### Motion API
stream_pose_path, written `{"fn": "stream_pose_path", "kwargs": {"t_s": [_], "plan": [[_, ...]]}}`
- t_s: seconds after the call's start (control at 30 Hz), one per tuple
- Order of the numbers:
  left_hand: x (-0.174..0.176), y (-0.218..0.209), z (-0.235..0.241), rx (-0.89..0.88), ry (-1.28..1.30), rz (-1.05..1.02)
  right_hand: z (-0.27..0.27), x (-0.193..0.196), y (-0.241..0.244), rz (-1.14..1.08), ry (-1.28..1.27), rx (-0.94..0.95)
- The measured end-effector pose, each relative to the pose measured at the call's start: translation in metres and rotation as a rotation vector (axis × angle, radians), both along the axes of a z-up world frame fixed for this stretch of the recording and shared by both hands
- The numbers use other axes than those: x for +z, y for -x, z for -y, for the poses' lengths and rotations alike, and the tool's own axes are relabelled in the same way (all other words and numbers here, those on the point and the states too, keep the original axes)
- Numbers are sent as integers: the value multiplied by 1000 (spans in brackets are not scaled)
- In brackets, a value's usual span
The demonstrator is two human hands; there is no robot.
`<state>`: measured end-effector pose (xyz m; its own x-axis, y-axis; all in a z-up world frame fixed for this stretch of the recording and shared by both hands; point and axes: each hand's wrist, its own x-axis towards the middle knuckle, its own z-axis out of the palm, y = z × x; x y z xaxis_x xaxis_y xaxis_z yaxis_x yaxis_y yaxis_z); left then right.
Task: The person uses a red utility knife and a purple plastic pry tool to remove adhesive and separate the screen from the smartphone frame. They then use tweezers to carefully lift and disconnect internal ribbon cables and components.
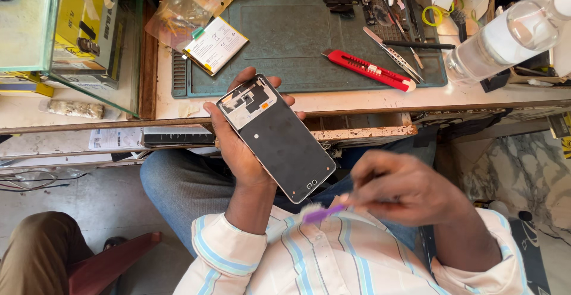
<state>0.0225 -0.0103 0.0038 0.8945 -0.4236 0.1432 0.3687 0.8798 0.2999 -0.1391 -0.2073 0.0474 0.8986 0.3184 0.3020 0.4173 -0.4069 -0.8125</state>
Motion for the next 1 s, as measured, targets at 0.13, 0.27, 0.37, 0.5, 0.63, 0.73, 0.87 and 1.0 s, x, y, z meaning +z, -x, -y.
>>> {"fn": "stream_pose_path", "kwargs": {"t_s": [0.13, 0.27, 0.37, 0.5, 0.63, 0.73, 0.87, 1.0], "plan": [[-1, 0, 0, 3, 43, -3, 14, -4, 4, 14, 4, -204], [-7, -2, 0, 10, 72, -11, 2, -17, 0, -36, -33, -54], [-11, -4, -1, -5, 109, -39, -5, -14, 3, -13, -9, -52], [-12, -6, -7, 8, 61, -67, 6, 2, -8, 146, 126, -507], [-9, -3, -5, 35, -51, -59, 30, 5, -35, 198, 223, -937], [-8, 3, -3, 29, -57, -39, 55, -2, -59, 94, 388, -1104], [-1, 4, -4, 41, -78, -45, 72, -12, -84, 305, 737, -1139], [5, 2, -9, 86, -118, -48, 58, -10, -81, 404, 748, -1076]]}}
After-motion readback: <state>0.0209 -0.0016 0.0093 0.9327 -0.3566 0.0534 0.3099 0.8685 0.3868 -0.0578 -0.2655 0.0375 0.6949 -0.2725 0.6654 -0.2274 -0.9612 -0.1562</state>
